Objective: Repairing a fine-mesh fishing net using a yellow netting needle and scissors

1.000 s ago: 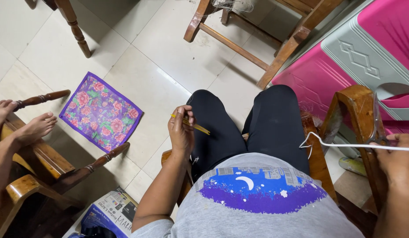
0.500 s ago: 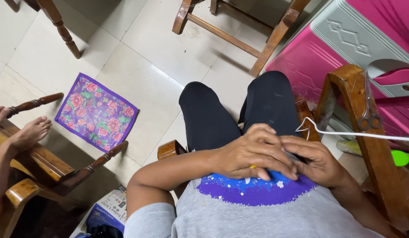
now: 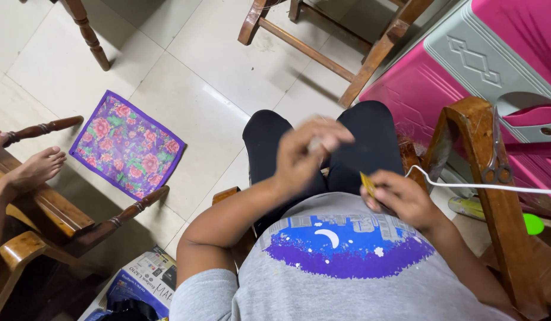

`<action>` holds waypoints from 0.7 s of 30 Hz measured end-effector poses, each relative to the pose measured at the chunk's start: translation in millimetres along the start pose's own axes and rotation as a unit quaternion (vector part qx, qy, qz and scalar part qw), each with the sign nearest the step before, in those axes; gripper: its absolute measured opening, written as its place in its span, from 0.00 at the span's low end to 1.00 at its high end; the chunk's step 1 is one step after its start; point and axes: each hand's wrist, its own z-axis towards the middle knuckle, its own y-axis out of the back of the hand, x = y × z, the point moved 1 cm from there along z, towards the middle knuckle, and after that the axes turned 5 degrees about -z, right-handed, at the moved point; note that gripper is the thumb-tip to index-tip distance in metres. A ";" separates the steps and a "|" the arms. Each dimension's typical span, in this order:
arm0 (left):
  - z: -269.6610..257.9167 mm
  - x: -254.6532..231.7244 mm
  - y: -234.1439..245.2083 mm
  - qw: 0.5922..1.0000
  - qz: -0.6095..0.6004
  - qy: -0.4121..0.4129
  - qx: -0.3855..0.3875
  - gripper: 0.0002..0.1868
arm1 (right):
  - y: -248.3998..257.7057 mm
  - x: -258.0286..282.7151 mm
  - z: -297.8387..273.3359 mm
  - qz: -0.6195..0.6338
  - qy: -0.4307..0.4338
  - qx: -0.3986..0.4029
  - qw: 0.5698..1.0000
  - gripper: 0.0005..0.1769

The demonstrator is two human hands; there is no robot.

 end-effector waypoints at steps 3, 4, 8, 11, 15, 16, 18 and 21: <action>13.5 2.5 34.5 0.981 0.026 0.052 -0.184 0.12 | -0.8 -63.9 36.0 0.097 -0.009 0.018 0.995 0.14; 15.8 3.7 45.7 0.969 0.030 0.040 -0.242 0.12 | 0.6 -88.7 45.2 0.056 -0.051 -0.030 0.997 0.13; 13.8 5.1 95.3 0.921 0.080 0.001 -0.381 0.12 | 2.0 -160.5 75.1 -0.004 -0.145 -0.173 0.974 0.13; 13.5 2.9 119.4 0.901 0.102 -0.008 -0.422 0.13 | 4.1 -153.0 95.6 0.001 -0.152 -0.285 0.947 0.12; 24.0 9.2 133.3 0.897 0.110 -0.018 -0.427 0.13 | 27.3 -126.0 112.4 -0.025 -0.095 -0.343 0.934 0.13; 30.5 8.7 134.1 0.895 0.124 0.000 -0.428 0.14 | 39.8 -126.1 113.3 -0.024 -0.045 -0.363 0.930 0.10; 44.5 17.2 140.8 0.894 0.136 0.019 -0.426 0.15 | 58.1 -120.5 112.1 -0.023 0.006 -0.385 0.922 0.07; 71.5 39.5 158.3 0.907 0.149 -0.005 -0.393 0.13 | 69.3 -97.6 112.0 -0.105 0.063 -0.422 0.898 0.07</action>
